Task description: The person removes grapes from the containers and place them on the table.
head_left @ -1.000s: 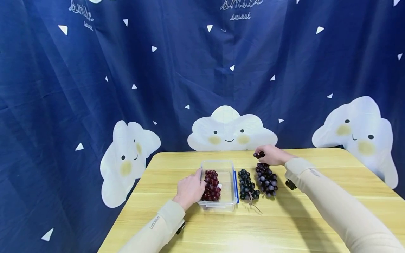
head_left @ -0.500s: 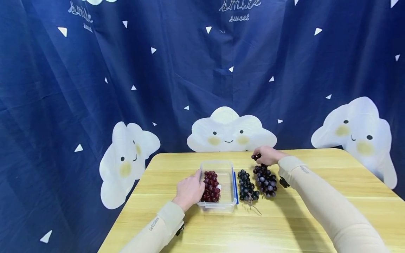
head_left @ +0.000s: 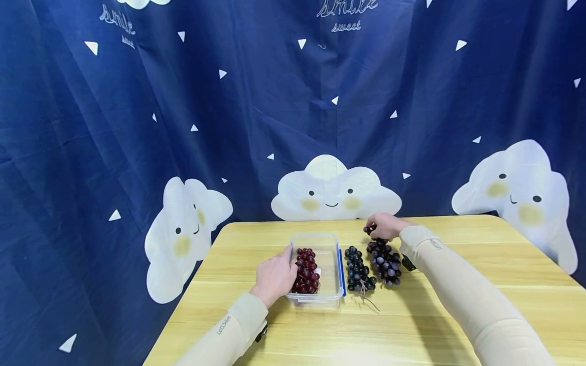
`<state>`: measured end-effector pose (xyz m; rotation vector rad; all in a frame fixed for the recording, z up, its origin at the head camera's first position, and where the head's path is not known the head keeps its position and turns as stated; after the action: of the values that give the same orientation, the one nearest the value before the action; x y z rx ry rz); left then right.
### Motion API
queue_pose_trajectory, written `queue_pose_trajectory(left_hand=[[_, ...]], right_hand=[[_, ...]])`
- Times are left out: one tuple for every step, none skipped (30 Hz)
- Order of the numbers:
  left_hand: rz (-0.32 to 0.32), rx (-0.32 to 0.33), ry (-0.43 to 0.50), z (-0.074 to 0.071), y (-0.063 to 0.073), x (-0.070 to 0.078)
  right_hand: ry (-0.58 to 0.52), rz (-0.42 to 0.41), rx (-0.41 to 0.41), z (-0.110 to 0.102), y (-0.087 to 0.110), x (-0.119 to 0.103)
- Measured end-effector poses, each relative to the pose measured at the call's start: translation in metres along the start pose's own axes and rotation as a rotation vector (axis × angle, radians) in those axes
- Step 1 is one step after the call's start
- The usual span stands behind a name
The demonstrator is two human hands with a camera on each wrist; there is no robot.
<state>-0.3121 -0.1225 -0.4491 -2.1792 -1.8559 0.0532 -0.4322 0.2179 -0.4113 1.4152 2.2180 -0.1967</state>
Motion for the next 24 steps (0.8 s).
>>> queue_pose_trajectory(left_hand=[[0.0, 0.0, -0.001, 0.0, 0.0, 0.0], [0.0, 0.0, 0.001, 0.0, 0.0, 0.0], [0.0, 0.0, 0.003, 0.0, 0.0, 0.0], [0.0, -0.001, 0.004, 0.0, 0.0, 0.0], [-0.001, -0.001, 0.005, 0.0, -0.001, 0.0], [-0.001, -0.003, 0.006, 0.0, 0.0, 0.0], [-0.001, -0.003, 0.007, 0.0, 0.0, 0.0], [-0.001, -0.002, 0.007, 0.0, 0.0, 0.0], [-0.002, -0.002, 0.003, 0.0, 0.0, 0.0], [-0.002, -0.003, 0.002, 0.001, 0.0, 0.0], [-0.003, -0.002, 0.001, 0.001, 0.0, 0.0], [-0.004, -0.001, 0.001, 0.001, 0.001, 0.0], [-0.004, 0.001, 0.0, 0.001, 0.001, 0.0], [-0.004, 0.003, 0.0, 0.001, 0.001, 0.0], [-0.005, 0.004, 0.002, 0.001, 0.001, 0.0], [-0.005, 0.005, 0.006, 0.001, 0.001, 0.0], [-0.005, 0.005, 0.007, 0.0, 0.001, 0.0], [-0.006, 0.005, 0.008, 0.0, 0.001, 0.001], [-0.006, 0.004, 0.009, 0.0, 0.001, 0.001], [-0.006, 0.005, 0.01, 0.001, 0.0, 0.0], [-0.006, 0.002, 0.011, 0.001, 0.0, 0.0], [-0.006, 0.002, 0.013, 0.001, 0.0, 0.0], [-0.006, 0.002, 0.011, 0.001, 0.0, -0.001], [-0.007, 0.0, 0.012, 0.001, 0.0, -0.001]], right_hand=[[-0.001, 0.001, -0.002, 0.0, 0.001, -0.001], [-0.002, 0.001, -0.004, 0.0, 0.001, -0.001], [-0.007, 0.006, -0.005, 0.0, 0.002, -0.002], [-0.014, 0.013, -0.007, 0.0, 0.002, -0.002], [-0.014, 0.012, -0.011, 0.0, 0.003, -0.003], [-0.019, 0.016, -0.015, 0.0, 0.003, -0.004], [-0.023, 0.015, -0.022, 0.0, 0.003, -0.004], [-0.026, 0.014, -0.029, 0.001, 0.004, -0.005], [-0.033, 0.015, -0.039, 0.001, 0.005, -0.006], [-0.032, 0.01, -0.049, 0.002, 0.006, -0.006], [-0.035, 0.01, -0.056, 0.003, 0.006, -0.006], [-0.03, 0.008, -0.062, 0.004, 0.007, -0.006], [-0.019, -0.001, -0.063, 0.004, 0.008, -0.007], [-0.002, -0.013, -0.058, 0.005, 0.009, -0.007], [0.018, -0.021, -0.048, 0.006, 0.01, -0.007], [0.05, -0.036, -0.035, 0.006, 0.011, -0.007], [0.071, -0.038, -0.021, 0.007, 0.012, -0.007], [0.099, -0.044, -0.01, 0.007, 0.014, -0.007], [0.117, -0.044, 0.003, 0.008, 0.015, -0.007], [0.14, -0.042, 0.01, 0.009, 0.017, -0.007], [0.155, -0.033, 0.015, 0.01, 0.02, -0.007], [0.166, -0.025, 0.018, 0.011, 0.022, -0.007], [0.164, -0.007, 0.021, 0.012, 0.025, -0.008], [0.167, -0.002, 0.027, 0.013, 0.028, -0.009]])
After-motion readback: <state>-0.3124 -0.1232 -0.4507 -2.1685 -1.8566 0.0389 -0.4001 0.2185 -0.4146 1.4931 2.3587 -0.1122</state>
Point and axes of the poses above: each hand's wrist, its own y-axis away from the middle knuckle, its own z-axis out of the palm, x = y × z, the point moved 2 cm from there along -y, towards the middle knuckle, and after that the axes turned 3 degrees about -y, right-handed, at the moved point
